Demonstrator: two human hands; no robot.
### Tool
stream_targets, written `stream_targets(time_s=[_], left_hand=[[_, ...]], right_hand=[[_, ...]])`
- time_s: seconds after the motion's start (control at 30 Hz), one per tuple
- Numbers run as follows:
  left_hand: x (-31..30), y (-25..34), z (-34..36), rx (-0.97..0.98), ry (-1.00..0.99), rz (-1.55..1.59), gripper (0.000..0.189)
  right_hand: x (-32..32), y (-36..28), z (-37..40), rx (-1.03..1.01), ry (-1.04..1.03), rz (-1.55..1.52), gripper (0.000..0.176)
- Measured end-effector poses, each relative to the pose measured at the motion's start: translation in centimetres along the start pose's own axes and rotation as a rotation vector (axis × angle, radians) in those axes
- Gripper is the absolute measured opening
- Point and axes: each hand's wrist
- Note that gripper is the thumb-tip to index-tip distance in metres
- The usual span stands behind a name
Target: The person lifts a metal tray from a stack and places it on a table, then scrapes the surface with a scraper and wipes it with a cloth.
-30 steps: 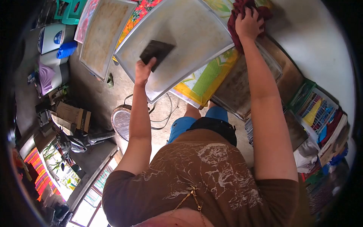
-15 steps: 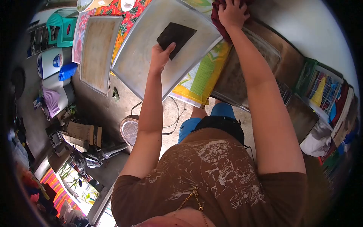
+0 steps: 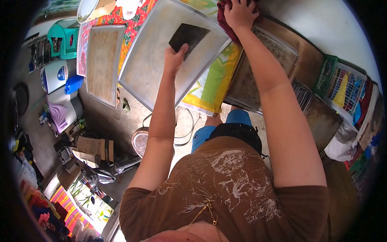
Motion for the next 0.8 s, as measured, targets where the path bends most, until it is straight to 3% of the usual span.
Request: stream_targets(time_s=[0.13, 0.23, 0.37, 0.47, 0.57, 0.67, 0.8], left_hand=[[0.5, -0.2, 0.3, -0.029, 0.015, 0.124, 0.012], [0.0, 0.4, 0.4, -0.101, -0.025, -0.049, 0.01], [0.7, 0.8, 0.4, 0.047, 0.056, 0.177, 0.01], [0.4, -0.3, 0.1, -0.009, -0.025, -0.029, 0.011], [0.4, 0.3, 0.1, 0.013, 0.063, 0.015, 0.008], [1.0, 0.0, 0.3, 0.051, -0.035, 0.05, 0.006], [-1.2, 0.8, 1.9, -0.131, -0.055, -0.101, 0.005]], right_hand=[[0.3, 0.3, 0.0, -0.013, -0.008, 0.0, 0.041], [4.2, 2.8, -0.4, -0.075, 0.107, 0.076, 0.045], [4.7, 3.3, -0.4, -0.09, 0.114, 0.038, 0.044], [5.0, 3.4, -0.4, -0.083, 0.109, 0.056, 0.044], [4.8, 3.2, -0.5, -0.063, 0.097, 0.072, 0.044], [4.7, 3.1, -0.4, -0.066, 0.085, 0.074, 0.044], [4.6, 3.2, -0.4, -0.067, 0.089, 0.07, 0.044]])
Point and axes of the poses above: each hand's wrist, its own z-axis away from the middle knuckle, its own x-axis out of the palm, y = z × x, and after that the axes turned 11 degrees about -x, right-handed
